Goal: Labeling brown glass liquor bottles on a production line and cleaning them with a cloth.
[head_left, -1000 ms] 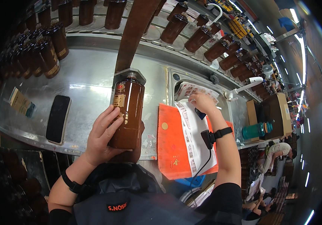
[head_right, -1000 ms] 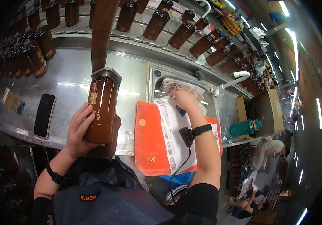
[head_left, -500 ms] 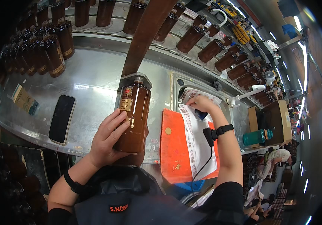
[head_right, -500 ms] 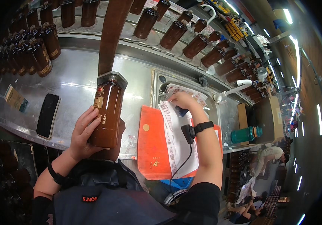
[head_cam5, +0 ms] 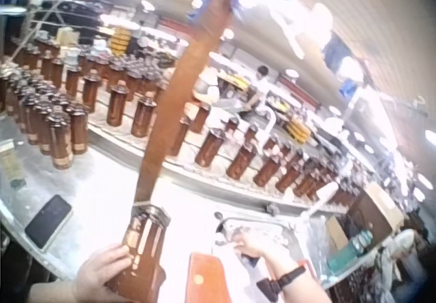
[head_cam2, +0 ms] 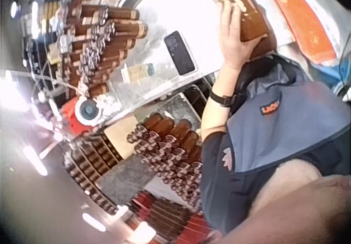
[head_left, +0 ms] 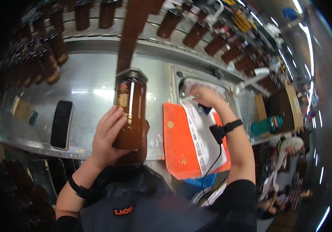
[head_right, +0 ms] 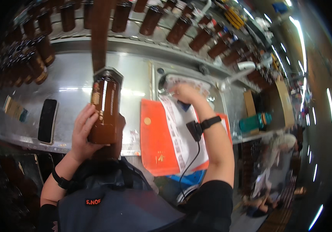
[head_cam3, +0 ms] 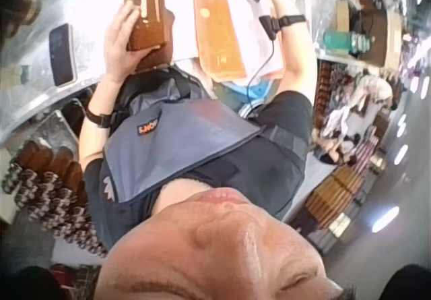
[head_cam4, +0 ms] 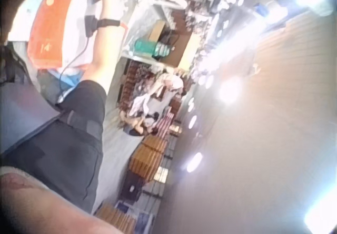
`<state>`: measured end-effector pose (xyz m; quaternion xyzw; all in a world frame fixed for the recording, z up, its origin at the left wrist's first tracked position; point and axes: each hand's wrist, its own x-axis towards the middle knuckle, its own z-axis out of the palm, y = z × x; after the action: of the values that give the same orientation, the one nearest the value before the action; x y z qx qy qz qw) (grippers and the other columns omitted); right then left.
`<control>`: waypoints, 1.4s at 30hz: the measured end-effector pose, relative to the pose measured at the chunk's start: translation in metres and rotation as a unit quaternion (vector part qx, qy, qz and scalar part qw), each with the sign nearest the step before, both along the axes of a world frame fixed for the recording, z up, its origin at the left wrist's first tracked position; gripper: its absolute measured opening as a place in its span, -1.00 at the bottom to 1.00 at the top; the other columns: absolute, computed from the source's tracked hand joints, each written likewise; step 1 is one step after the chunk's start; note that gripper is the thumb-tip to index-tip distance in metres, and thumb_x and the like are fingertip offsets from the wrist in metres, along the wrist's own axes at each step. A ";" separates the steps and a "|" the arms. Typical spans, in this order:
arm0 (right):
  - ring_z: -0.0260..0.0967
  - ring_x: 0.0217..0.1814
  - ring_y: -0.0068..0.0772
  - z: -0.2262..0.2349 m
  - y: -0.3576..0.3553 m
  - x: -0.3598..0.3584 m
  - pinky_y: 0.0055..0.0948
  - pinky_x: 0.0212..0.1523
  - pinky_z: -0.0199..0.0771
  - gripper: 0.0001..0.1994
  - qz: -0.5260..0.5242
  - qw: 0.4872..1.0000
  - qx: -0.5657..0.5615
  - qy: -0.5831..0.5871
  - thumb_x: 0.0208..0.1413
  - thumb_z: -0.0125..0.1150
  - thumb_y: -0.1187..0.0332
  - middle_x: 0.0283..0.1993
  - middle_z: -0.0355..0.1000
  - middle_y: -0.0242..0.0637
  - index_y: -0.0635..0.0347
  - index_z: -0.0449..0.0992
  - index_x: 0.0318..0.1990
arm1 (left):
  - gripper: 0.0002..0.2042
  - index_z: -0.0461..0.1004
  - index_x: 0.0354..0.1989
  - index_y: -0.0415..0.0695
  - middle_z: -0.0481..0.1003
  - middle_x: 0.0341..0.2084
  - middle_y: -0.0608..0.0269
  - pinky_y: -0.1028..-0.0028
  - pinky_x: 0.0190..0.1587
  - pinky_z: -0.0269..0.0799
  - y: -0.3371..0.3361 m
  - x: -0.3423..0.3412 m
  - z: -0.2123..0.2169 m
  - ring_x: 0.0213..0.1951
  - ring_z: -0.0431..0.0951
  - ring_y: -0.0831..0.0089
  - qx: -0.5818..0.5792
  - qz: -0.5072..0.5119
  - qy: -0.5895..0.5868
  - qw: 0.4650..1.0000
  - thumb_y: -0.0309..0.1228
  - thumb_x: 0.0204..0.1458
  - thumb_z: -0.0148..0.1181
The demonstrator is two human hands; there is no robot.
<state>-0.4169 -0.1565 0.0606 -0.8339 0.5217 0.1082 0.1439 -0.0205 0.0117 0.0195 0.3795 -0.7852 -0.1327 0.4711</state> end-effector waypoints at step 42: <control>0.46 -0.43 -0.13 -0.020 0.322 0.005 -0.22 -0.43 0.49 -0.86 -0.253 0.945 -0.192 0.077 0.00 0.18 0.34 -0.46 0.36 -0.22 0.17 0.48 -0.51 | -0.19 0.24 0.30 -0.23 0.19 0.32 -0.08 0.10 0.35 0.07 0.005 -0.008 -0.001 0.35 0.16 -0.06 -0.010 -0.008 -0.002 1.000 -0.18 -0.14 0.44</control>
<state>-0.4115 0.1660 0.0405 -0.6752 0.7361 0.0296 -0.0364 -0.0289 0.0166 0.0184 0.3690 -0.7905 -0.1274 0.4719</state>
